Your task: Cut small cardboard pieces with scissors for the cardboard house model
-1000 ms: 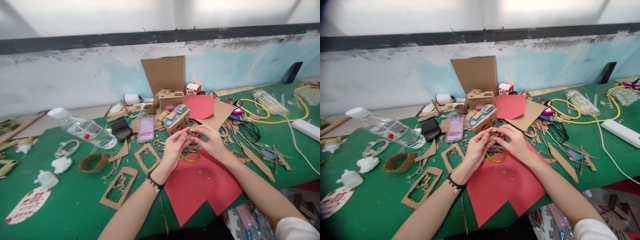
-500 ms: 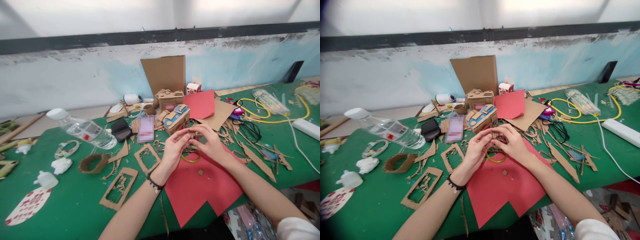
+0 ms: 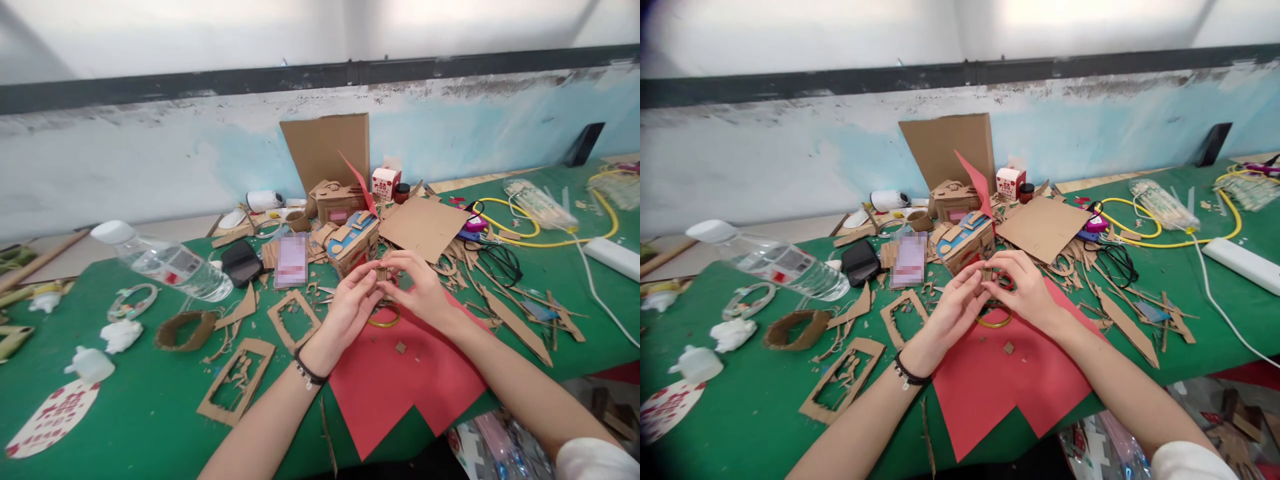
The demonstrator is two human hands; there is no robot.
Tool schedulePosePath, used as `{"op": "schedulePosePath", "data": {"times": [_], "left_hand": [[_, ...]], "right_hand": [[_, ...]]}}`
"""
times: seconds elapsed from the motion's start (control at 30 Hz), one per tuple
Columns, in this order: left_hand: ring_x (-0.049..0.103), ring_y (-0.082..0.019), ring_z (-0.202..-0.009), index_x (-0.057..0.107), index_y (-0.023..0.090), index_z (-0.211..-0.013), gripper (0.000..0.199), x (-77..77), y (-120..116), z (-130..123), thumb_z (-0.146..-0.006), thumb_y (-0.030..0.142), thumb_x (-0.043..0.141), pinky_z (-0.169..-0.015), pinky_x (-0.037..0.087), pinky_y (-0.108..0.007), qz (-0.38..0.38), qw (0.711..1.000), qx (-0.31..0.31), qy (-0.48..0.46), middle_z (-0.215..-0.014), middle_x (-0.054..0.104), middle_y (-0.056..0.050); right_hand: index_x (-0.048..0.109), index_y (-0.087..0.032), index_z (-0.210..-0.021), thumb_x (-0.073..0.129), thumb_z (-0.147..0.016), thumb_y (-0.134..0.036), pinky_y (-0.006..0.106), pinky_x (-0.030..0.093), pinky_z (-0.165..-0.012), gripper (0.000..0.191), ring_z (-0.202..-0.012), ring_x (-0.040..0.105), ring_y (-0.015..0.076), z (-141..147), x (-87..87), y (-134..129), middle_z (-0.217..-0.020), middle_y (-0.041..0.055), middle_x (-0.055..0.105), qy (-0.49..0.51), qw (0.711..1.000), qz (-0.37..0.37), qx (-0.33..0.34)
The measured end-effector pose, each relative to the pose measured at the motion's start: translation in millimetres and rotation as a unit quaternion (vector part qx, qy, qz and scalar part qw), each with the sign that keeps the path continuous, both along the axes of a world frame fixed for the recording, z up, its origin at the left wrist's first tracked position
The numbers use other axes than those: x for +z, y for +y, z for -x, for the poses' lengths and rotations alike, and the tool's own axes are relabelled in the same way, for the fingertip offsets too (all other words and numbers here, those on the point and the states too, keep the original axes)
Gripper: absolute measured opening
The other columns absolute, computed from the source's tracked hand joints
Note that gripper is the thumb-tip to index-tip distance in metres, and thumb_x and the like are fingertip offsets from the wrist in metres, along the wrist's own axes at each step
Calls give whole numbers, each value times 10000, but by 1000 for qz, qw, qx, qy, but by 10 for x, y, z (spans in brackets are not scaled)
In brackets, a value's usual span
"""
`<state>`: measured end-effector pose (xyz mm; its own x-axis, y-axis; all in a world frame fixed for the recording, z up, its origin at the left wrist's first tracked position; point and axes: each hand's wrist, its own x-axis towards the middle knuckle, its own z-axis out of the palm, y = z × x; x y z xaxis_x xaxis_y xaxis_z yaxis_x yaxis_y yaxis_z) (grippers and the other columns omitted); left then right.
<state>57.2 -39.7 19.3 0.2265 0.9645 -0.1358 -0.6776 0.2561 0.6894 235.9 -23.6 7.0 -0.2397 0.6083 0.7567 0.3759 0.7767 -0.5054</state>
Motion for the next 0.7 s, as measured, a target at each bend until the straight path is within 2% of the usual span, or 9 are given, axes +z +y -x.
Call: {"op": "schedulePosePath", "data": {"times": [0.23,0.43,0.53,0.7], "left_hand": [[806,-149,-940,863,190,-1044,422,-2,-22,-16,-678,252,1065,-878,643,-226,6,1000,7,-16,-1017,853,-44],[811,-149,-930,857,195,-1049,434,7,-25,0,-675,266,1066,-827,642,-207,0,1000,9,-2,-1029,853,-38],[803,-135,-943,854,185,-1044,420,-14,-25,0,-684,255,1060,-865,640,-204,-3,1000,18,2,-1021,846,-31],[799,-141,-900,854,186,-1065,420,-29,-38,5,-702,269,1048,-914,648,-257,8,1000,11,5,-1005,843,-40]], "right_hand": [[660,-290,-1344,743,-1034,-214,489,633,-1060,331,-1227,720,266,-16,-9,22,-1302,96,730,6,999,16,39],[675,-284,-1342,816,-1007,-306,461,643,-1032,365,-1199,736,269,-31,-8,34,-1297,96,742,18,997,39,69],[690,-276,-1321,771,-1039,-295,432,658,-990,294,-1149,754,250,-28,-8,32,-1268,90,758,15,998,43,53],[716,-271,-1296,764,-1051,-306,406,672,-938,252,-1082,784,238,-36,2,22,-1205,78,803,-2,1000,0,17]]}}
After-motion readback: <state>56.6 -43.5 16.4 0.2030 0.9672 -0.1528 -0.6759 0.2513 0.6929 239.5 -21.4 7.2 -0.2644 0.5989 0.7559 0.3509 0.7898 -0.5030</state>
